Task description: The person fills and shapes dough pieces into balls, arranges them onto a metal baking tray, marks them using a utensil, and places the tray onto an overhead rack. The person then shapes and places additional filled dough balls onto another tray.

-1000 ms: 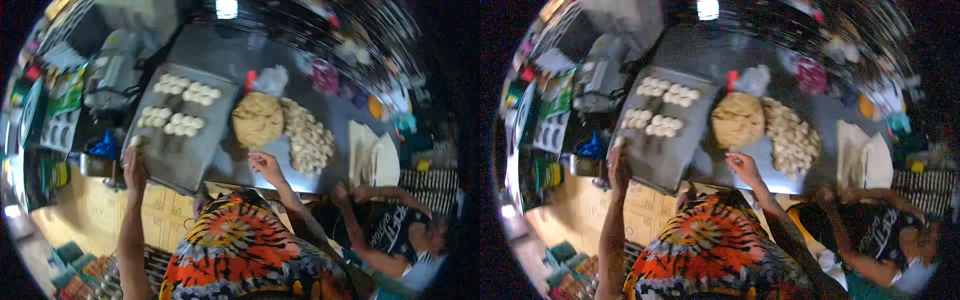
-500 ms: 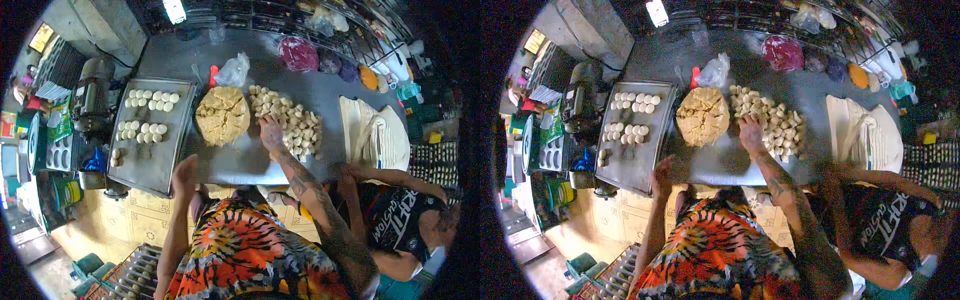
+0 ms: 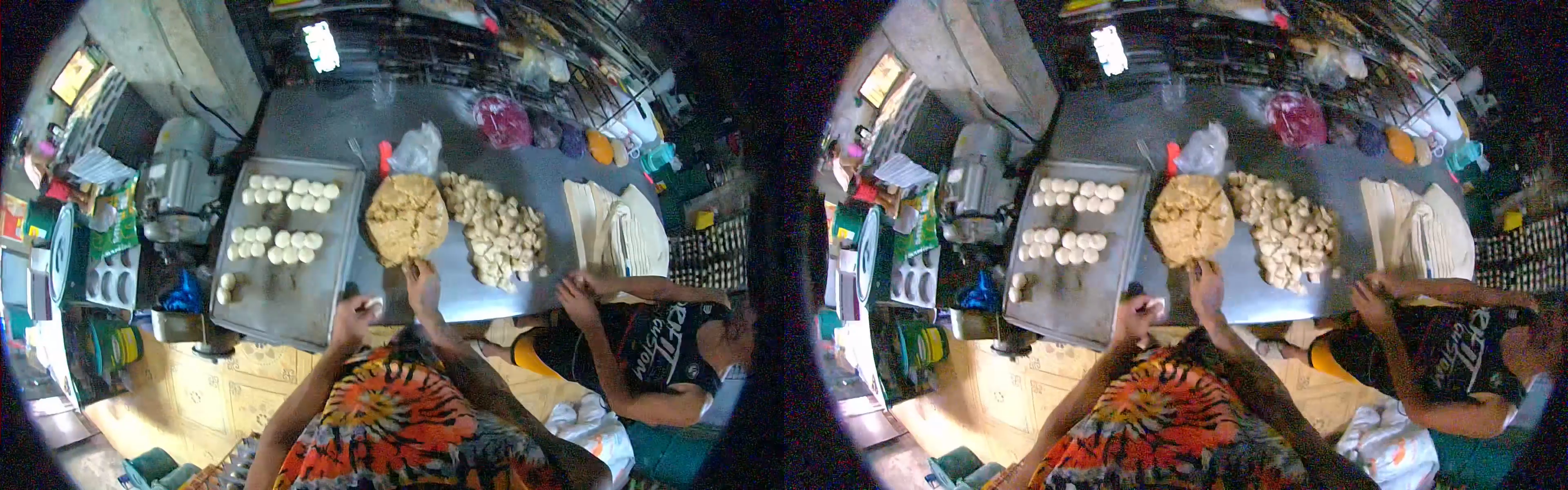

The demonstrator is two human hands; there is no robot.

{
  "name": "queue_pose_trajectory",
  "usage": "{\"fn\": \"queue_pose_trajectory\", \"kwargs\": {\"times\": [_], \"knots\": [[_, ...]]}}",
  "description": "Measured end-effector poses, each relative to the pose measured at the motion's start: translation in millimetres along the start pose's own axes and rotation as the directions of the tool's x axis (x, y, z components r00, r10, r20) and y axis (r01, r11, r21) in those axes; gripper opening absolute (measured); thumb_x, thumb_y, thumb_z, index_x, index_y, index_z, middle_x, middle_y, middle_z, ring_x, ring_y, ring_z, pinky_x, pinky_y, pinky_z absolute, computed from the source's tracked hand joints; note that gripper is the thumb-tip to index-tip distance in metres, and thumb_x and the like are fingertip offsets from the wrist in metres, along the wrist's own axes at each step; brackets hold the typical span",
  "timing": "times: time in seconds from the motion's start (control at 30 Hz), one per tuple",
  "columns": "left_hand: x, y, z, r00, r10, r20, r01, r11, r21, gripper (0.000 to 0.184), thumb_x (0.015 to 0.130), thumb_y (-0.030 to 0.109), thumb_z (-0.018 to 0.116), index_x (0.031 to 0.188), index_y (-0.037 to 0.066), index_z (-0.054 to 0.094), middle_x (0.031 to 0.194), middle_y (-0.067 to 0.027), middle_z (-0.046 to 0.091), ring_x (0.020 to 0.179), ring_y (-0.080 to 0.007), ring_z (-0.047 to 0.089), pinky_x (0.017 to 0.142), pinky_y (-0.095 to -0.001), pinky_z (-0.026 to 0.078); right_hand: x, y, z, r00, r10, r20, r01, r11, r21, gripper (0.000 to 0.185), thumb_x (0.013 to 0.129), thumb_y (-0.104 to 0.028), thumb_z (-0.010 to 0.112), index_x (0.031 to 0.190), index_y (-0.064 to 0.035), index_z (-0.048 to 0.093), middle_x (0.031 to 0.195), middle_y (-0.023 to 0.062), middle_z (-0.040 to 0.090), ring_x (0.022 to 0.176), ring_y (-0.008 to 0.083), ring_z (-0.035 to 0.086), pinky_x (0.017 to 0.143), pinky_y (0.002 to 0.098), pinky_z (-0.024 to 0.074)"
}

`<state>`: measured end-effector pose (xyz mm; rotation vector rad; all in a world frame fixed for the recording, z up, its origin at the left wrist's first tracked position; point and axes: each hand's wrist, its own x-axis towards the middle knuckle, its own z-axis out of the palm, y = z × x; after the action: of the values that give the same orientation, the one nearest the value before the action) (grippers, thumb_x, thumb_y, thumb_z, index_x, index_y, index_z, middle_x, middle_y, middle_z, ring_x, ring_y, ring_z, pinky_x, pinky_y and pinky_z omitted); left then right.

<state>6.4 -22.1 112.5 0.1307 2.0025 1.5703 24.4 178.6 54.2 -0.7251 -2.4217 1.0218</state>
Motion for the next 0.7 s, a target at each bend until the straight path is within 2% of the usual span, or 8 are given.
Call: {"fn": "queue_pose_trajectory", "kwargs": {"times": [0.07,0.13,0.2,0.37,0.5,0.53,0.67,0.7], "knots": [[5.0,-22.6,-3.9,0.993,0.116,0.02,-0.116,0.993,-0.004,0.021,0.086,0.011,0.074,0.102,-0.002,0.071,0.081,-0.0062,0.072,0.069,-0.0116,0.061,0.062,-0.0254,0.049,0.9,-3.3,17.1,0.999,-0.028,-0.047,0.026,0.999,-0.042,0.019,0.091,-0.02,0.069,0.104,-0.0066,0.071,0.099,0.0109,0.067,0.083,0.032,0.062,0.072,0.0409,0.0515],[4.3,-19.8,-6.9,0.992,0.127,0.015,-0.127,0.992,-0.003,0.02,0.086,0.01,0.074,0.102,-0.002,0.071,0.083,-0.0065,0.072,0.07,-0.0117,0.063,0.063,-0.0254,0.05,-4.8,0.2,23.7,0.993,-0.057,-0.105,0.04,0.987,-0.156,0.017,0.089,-0.019,0.07,0.101,-0.0066,0.07,0.1,0.0122,0.065,0.084,0.0332,0.062,0.07,0.0406,0.0514],[2.4,-26.1,-8.0,0.992,0.128,0.013,-0.128,0.992,-0.009,0.02,0.086,0.009,0.073,0.102,-0.002,0.071,0.085,-0.0068,0.072,0.072,-0.0117,0.064,0.064,-0.0254,0.051,-8.5,6.5,28.3,0.989,-0.069,-0.131,0.038,0.974,-0.223,0.016,0.088,-0.018,0.071,0.1,-0.0066,0.07,0.101,0.0129,0.063,0.084,0.0337,0.061,0.07,0.0404,0.0513],[13.1,-44.8,-7.4,0.988,0.032,0.154,-0.011,0.99,-0.137,0.023,0.088,0.01,0.075,0.107,-0.001,0.072,0.089,-0.0041,0.073,0.079,-0.0137,0.068,0.07,-0.0253,0.055,-2.4,16.2,28.3,0.961,-0.252,-0.111,0.211,0.932,-0.295,0.016,0.088,-0.02,0.07,0.099,-0.0084,0.069,0.098,0.0117,0.061,0.082,0.0327,0.061,0.068,0.0398,0.0511],[-0.1,-12.7,0.0,0.995,-0.079,0.06,0.089,0.976,-0.199,0.023,0.089,0.01,0.073,0.107,-0.005,0.071,0.091,-0.0086,0.074,0.079,-0.0171,0.07,0.068,-0.0266,0.058,4.3,22.4,15.0,0.93,-0.362,0.068,0.36,0.855,-0.373,0.011,0.089,-0.019,0.068,0.094,-0.0092,0.067,0.095,0.0101,0.057,0.079,0.0301,0.059,0.065,0.0384,0.05],[-0.1,-11.3,3.4,0.996,-0.076,0.052,0.084,0.977,-0.198,0.023,0.089,0.01,0.073,0.107,-0.005,0.071,0.091,-0.0086,0.074,0.079,-0.0171,0.07,0.068,-0.0266,0.058,7.7,26.1,11.9,0.927,-0.368,0.067,0.366,0.855,-0.367,0.011,0.089,-0.019,0.068,0.094,-0.0092,0.067,0.095,0.0101,0.057,0.079,0.0301,0.059,0.065,0.0384,0.05],[-0.7,-11.2,19.0,1.0,0.025,0.002,-0.025,0.99,-0.141,0.022,0.09,0.009,0.073,0.106,-0.005,0.071,0.091,-0.0116,0.074,0.076,-0.0194,0.072,0.066,-0.0277,0.06,22.6,44.5,3.4,0.792,-0.553,0.26,0.611,0.711,-0.347,0.008,0.085,-0.017,0.069,0.088,-0.0093,0.067,0.093,0.0081,0.054,0.076,0.0278,0.058,0.063,0.0372,0.0493],[-2.4,-12.4,26.4,1.0,0.023,-0.01,-0.024,0.99,-0.138,0.022,0.09,0.009,0.073,0.106,-0.005,0.071,0.091,-0.0116,0.074,0.076,-0.0194,0.072,0.066,-0.0277,0.06,23.9,45.9,0.9,0.787,-0.559,0.261,0.617,0.712,-0.336,0.008,0.085,-0.017,0.069,0.088,-0.0093,0.067,0.093,0.0081,0.054,0.076,0.0278,0.058,0.063,0.0372,0.0493]]}}
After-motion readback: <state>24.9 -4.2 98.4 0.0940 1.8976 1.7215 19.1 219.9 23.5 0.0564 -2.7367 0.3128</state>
